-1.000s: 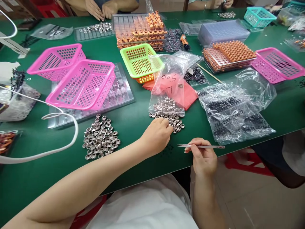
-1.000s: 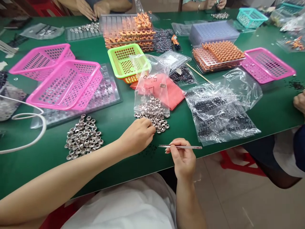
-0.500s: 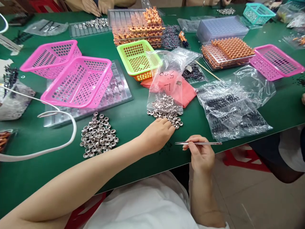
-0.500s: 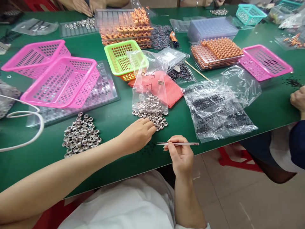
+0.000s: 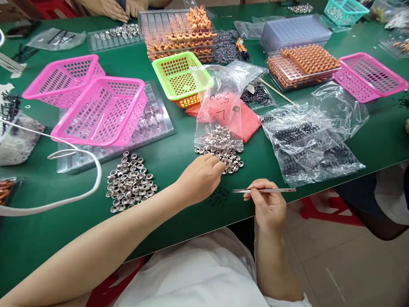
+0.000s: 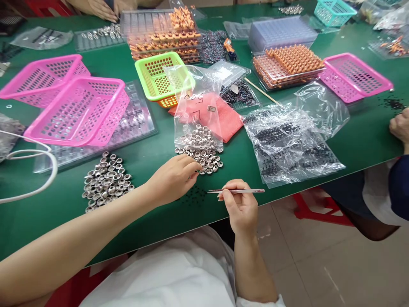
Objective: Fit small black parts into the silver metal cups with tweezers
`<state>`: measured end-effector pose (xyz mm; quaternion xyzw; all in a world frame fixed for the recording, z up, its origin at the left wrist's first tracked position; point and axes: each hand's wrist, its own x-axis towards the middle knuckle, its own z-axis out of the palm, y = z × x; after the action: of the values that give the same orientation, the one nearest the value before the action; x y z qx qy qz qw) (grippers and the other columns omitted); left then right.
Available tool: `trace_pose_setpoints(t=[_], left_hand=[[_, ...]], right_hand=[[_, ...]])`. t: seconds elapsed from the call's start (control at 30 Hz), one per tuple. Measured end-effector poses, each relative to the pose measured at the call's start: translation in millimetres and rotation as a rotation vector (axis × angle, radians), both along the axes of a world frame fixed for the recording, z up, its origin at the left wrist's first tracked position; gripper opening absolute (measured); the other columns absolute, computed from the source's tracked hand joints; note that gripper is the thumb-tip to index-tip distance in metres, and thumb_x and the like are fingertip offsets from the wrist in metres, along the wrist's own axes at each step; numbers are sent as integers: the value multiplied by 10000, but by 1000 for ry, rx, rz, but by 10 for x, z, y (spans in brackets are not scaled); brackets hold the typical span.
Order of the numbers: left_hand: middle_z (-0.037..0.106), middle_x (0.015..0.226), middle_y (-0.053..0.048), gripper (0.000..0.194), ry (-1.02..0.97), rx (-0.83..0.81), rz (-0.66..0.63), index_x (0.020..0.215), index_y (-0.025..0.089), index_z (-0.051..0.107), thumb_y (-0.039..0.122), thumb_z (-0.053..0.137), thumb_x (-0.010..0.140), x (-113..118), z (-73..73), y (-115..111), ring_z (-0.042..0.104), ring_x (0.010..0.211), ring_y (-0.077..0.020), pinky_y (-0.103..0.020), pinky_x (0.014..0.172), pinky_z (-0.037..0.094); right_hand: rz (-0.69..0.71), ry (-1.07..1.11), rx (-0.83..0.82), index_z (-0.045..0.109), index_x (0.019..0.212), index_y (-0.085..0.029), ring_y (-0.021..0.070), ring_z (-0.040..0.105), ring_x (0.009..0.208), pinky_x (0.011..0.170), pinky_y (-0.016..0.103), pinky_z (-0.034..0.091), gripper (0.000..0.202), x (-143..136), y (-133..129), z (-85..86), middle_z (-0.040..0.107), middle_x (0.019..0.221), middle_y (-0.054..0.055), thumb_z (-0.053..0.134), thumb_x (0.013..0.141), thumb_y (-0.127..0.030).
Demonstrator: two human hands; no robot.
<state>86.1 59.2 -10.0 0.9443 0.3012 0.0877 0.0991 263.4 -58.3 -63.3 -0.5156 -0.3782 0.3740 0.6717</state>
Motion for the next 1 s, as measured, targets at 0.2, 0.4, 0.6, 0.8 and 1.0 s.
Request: trace_pose_setpoints(t=[0.2,0.4,0.6,0.8,1.0], left_hand=[[642,931,-112,108,2,-46,59,948,138,684,192,592,933,14,24,7,578,881,-257,-398,819,490],[630,900,-100,102,13,-42,47,905,140,703,198,622,922,64,-16,20,557,848,-243,-384,800,477],[629,891,-101,188,-13,-26,13,850,143,713,155,547,938,113,-81,42,546,830,-231,-376,786,482],[693,1046,-126,157,-244,-48,10,867,145,666,137,531,947,-56,52,-85,627,940,-238,-391,849,531],[749,936,-48,73,-368,-266,174,934,169,634,141,566,931,-632,157,-455,703,830,-160,-275,748,569]], right_hand=[[-3,-7,-5,648,910,-212,104,635,636,566,265,585,31,-8,-13,16,600,910,7,666,891,-228],[2,-3,1,652,921,-216,106,644,640,573,266,580,34,-2,-23,29,602,906,4,664,891,-206],[-13,-26,-4,647,906,-219,106,634,622,554,265,578,27,-17,-2,26,605,891,2,666,887,-222],[14,11,-9,672,913,-217,119,672,650,590,284,609,38,28,-17,60,637,907,7,692,885,-234],[109,57,-51,683,999,-228,222,770,821,685,368,642,102,73,-4,114,759,1042,58,699,908,-272]])
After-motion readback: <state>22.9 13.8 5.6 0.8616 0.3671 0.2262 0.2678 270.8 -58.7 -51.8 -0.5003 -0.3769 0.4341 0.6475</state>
